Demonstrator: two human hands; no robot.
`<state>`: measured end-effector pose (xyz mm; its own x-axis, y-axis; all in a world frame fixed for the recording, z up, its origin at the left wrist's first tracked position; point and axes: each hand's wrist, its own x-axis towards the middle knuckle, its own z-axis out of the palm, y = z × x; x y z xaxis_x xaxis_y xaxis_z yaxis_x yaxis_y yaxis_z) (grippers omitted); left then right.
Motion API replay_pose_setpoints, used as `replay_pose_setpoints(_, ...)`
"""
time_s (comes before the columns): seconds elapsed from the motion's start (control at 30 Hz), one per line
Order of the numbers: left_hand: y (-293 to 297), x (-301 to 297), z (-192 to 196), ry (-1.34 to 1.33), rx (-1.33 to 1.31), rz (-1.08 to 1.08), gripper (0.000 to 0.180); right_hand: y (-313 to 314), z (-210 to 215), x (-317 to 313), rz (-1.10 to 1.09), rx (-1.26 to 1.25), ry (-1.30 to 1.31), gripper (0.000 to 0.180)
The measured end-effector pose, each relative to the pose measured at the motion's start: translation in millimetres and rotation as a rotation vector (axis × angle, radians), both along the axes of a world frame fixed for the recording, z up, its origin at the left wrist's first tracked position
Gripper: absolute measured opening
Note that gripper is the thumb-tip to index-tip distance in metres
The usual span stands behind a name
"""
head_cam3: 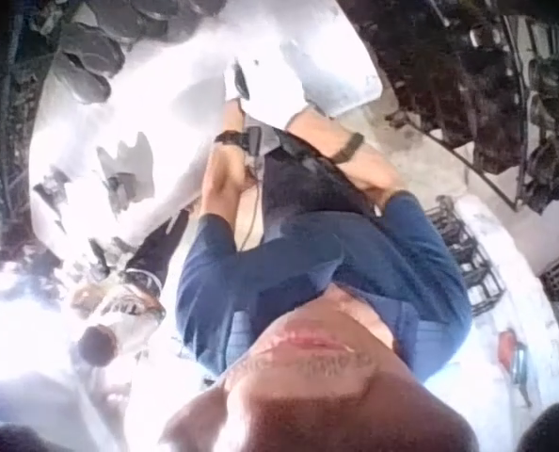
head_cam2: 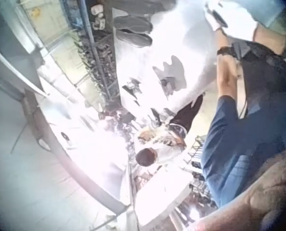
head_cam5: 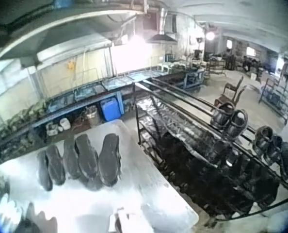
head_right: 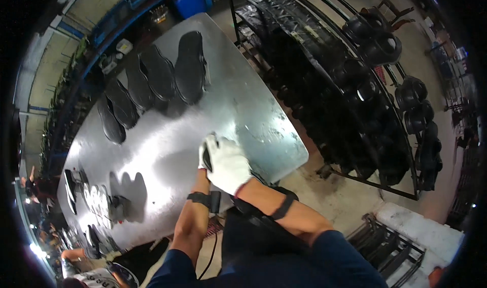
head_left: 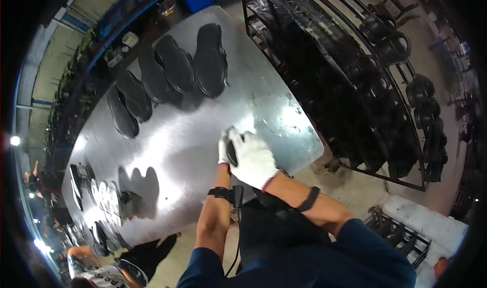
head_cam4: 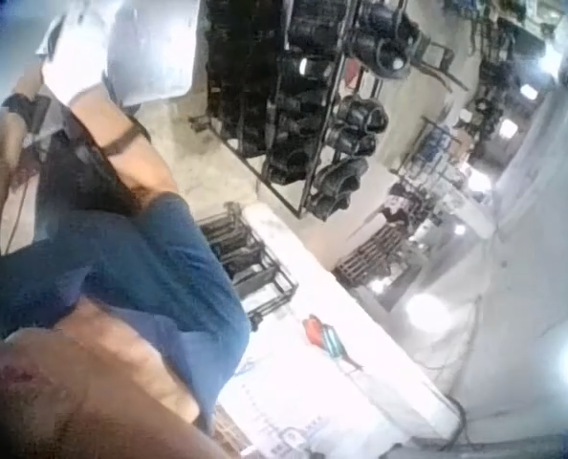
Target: Cleaning and preparing shoe soles at a manufacturing station.
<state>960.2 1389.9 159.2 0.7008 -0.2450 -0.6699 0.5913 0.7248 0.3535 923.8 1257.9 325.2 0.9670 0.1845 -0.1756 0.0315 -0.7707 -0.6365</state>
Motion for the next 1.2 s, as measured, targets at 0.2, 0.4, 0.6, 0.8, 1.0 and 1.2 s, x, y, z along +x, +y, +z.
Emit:
replay_pose_setpoints(0.2,-30.3,-84.0,99.4,-0.641,0.983,-0.028,0.041,-58.2,-16.7,-130.7,0.063,0.124,-0.546,0.075)
replay_pose_setpoints(0.4,-45.6,-116.8,74.7,-0.786,0.957,0.137,0.047,-187.6,5.6,-151.5,0.464,0.251,-0.534,0.057)
replay_pose_setpoints(0.6,-16.4,-1.3,-18.0,-0.361,0.386,0.196,0.053,-127.2,-27.7,-43.2,-0.387,0.238,-0.795,0.077)
replay_pose_setpoints(0.8,5.0,-24.8,-68.9,-0.244,0.631,-0.026,0.047,-75.7,-74.8,-134.7,-0.237,0.246,-0.089,0.055)
replay_pose_setpoints(1.0,-24.3,-107.3,30.5,-0.133,0.063,0.226,0.059,-62.2,-56.1,-74.1,-0.005,0.184,0.157,0.052)
replay_pose_setpoints(1.2,66.7,-49.3,45.6,-0.093,0.129,0.659,0.075,32.2,-70.0,55.8,0.216,0.157,-0.201,0.049)
